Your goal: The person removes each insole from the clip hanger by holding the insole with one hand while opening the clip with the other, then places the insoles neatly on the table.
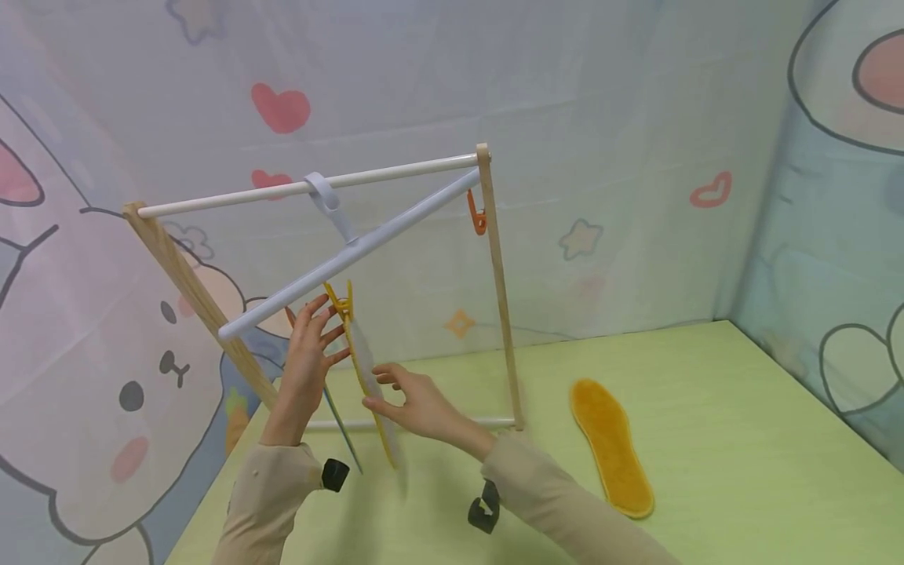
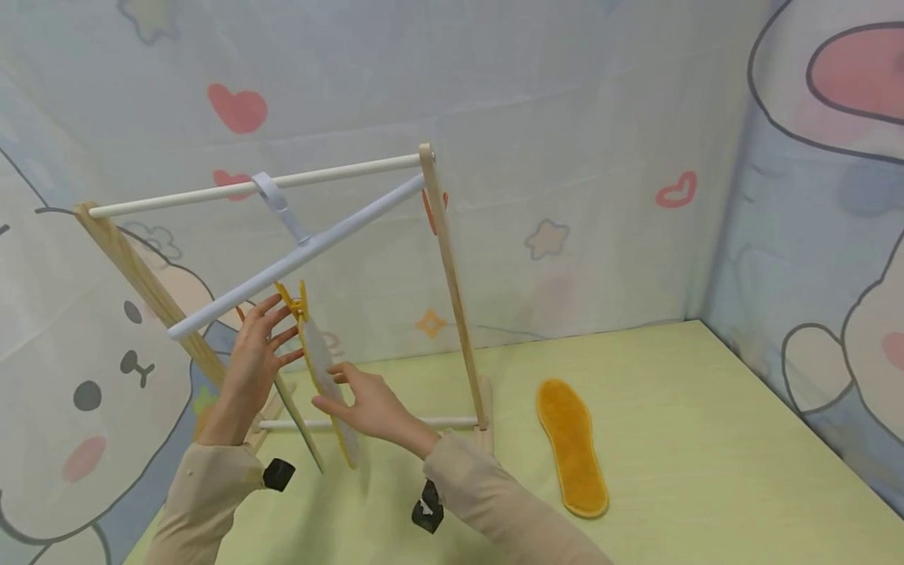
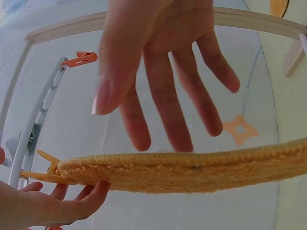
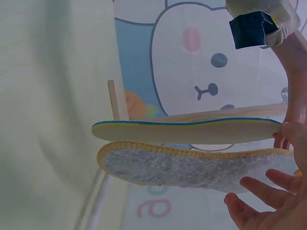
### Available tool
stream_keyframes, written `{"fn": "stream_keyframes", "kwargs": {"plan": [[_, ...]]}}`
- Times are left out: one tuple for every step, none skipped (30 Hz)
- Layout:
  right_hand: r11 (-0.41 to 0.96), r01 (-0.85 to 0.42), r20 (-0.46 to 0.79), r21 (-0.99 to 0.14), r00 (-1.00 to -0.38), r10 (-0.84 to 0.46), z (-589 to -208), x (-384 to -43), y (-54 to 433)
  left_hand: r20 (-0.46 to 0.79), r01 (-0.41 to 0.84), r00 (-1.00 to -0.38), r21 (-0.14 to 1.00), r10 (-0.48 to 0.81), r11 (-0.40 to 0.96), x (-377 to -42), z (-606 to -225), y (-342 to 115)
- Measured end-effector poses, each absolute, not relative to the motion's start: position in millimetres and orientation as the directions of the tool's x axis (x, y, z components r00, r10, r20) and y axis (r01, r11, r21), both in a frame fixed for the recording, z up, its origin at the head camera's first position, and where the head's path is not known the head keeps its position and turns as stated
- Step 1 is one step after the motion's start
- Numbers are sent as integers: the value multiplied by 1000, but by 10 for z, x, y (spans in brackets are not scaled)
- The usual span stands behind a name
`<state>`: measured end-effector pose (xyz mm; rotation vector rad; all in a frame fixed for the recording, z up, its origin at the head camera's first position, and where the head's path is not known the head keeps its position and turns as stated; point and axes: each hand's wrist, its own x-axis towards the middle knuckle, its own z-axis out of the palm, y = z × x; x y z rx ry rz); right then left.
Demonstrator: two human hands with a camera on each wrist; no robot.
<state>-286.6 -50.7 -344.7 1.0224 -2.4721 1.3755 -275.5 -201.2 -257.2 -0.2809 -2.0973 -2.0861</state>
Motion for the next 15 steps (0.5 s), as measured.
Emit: {"fn": "stream_keyframes", "kwargs": {"plan": [[353, -619, 419, -702, -760, -497, -3431, -2864, -520, 251, 251, -968, 968, 11, 3, -2755, -2571, -2014], [356, -622, 422, -697, -757, -498, -3418, -2866, -533, 251, 251, -968, 968, 9, 2, -2754, -2569, -2015], [357, -626, 424, -694, -755, -500, -3404, -2867, -545, 249, 249, -968, 968, 6, 1, -2754, -2567, -2015], [358, -630, 427, -689, -752, -502, -3389, -2865, -556, 248, 248, -969, 969, 4, 0, -2753, -2565, -2015], [357, -635, 431, -685, -749, -504, -3376, -2865, -568, 245, 245, -969, 969, 1, -1, -2752, -2562, -2014], [356, -639, 435, -681, -745, -506, -3365, -2865, -578, 242, 242, -970, 970, -1, 0, -2751, -2560, -2013], [358, -644, 438, -676, -742, -508, -3354, -2868, -589, 240, 240, -971, 971, -3, 1, -2750, -2557, -2012], [363, -648, 440, -670, -740, -508, -3345, -2870, -597, 238, 238, -971, 971, -4, 2, -2748, -2555, -2011], [365, -650, 442, -667, -739, -508, -3336, -2871, -606, 236, 236, -972, 972, -4, 2, -2748, -2553, -2010], [369, -650, 442, -664, -740, -508, -3327, -2870, -614, 234, 234, -972, 972, -4, 2, -2746, -2551, -2010], [372, -651, 442, -662, -740, -507, -3320, -2872, -622, 232, 232, -973, 973, -4, 1, -2745, -2549, -2009], [377, -650, 442, -659, -741, -505, -3314, -2874, -629, 230, 230, -973, 973, -3, 1, -2744, -2548, -2009], [382, -649, 441, -658, -743, -503, -3307, -2875, -634, 230, 230, -973, 973, -2, 1, -2743, -2547, -2009], [387, -646, 439, -658, -746, -500, -3301, -2874, -638, 228, 228, -974, 974, 0, 0, -2742, -2547, -2009], [390, -643, 437, -659, -750, -497, -3296, -2873, -642, 227, 227, -974, 974, 1, -2, -2742, -2547, -2009]]}}
